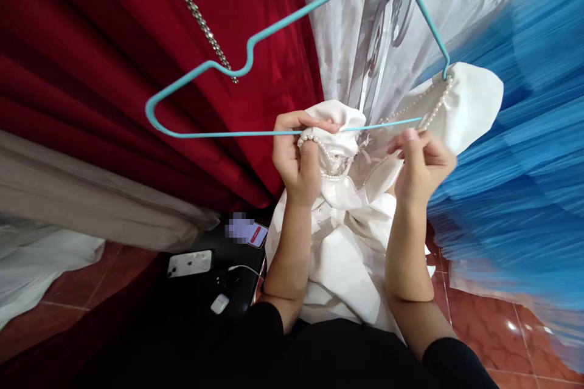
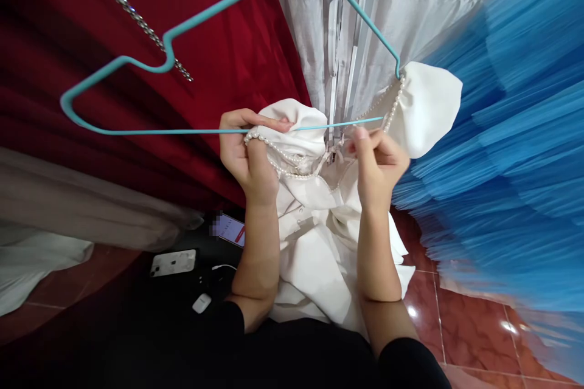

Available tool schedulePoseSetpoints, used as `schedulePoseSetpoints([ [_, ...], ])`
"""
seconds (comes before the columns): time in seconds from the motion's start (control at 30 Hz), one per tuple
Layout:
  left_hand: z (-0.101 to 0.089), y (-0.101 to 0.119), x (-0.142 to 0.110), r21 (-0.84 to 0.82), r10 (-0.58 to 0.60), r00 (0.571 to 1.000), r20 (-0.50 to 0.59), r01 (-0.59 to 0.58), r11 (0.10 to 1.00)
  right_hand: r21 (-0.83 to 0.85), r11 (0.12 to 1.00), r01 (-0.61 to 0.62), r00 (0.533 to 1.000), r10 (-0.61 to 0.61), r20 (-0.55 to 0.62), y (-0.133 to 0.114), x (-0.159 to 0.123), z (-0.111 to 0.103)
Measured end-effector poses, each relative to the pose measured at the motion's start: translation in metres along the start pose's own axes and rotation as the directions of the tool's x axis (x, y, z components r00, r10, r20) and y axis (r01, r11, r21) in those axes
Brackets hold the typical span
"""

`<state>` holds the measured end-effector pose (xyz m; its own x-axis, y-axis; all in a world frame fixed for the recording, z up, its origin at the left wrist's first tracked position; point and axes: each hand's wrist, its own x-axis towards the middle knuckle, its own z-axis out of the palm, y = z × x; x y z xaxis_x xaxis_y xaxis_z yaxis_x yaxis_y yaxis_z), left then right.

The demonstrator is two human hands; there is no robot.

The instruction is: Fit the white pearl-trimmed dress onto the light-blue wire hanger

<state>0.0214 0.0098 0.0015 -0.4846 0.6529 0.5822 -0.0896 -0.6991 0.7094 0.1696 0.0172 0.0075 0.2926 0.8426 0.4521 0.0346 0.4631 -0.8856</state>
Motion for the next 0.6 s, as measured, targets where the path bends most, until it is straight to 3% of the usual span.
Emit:
schedulePoseSetpoints([
  [0.07,0.001,0.001,0.001,0.002,-0.025,1.0,-0.009,0.025,1.0,-0.056,0.991,0.12,0.982,-0.127,-0.141,-0.007,0.01,-0.006],
  [0.1,0.002,0.001,0.001,0.012,-0.039,0.999,-0.013,0.039,0.999,-0.064,0.986,0.154,0.974,-0.162,-0.159,-0.008,0.016,-0.009],
  [0.27,0.005,0.004,0.001,0.054,-0.033,0.998,-0.047,0.036,0.998,-0.005,0.958,0.287,0.951,-0.286,-0.115,0.003,0.055,-0.015],
  [0.43,0.002,-0.001,0.001,-0.005,0.038,0.999,-0.021,-0.038,0.999,-0.135,0.902,0.41,0.869,-0.432,-0.24,0.026,0.1,-0.024],
  [0.5,-0.002,-0.004,0.002,-0.019,0.07,0.997,0.022,-0.07,0.997,-0.229,0.839,0.494,0.802,-0.541,-0.254,0.039,0.122,-0.038],
  [0.6,-0.008,-0.009,0.004,-0.042,0.121,0.991,0.054,-0.118,0.992,-0.291,0.759,0.582,0.74,-0.643,-0.197,0.061,0.145,-0.07],
])
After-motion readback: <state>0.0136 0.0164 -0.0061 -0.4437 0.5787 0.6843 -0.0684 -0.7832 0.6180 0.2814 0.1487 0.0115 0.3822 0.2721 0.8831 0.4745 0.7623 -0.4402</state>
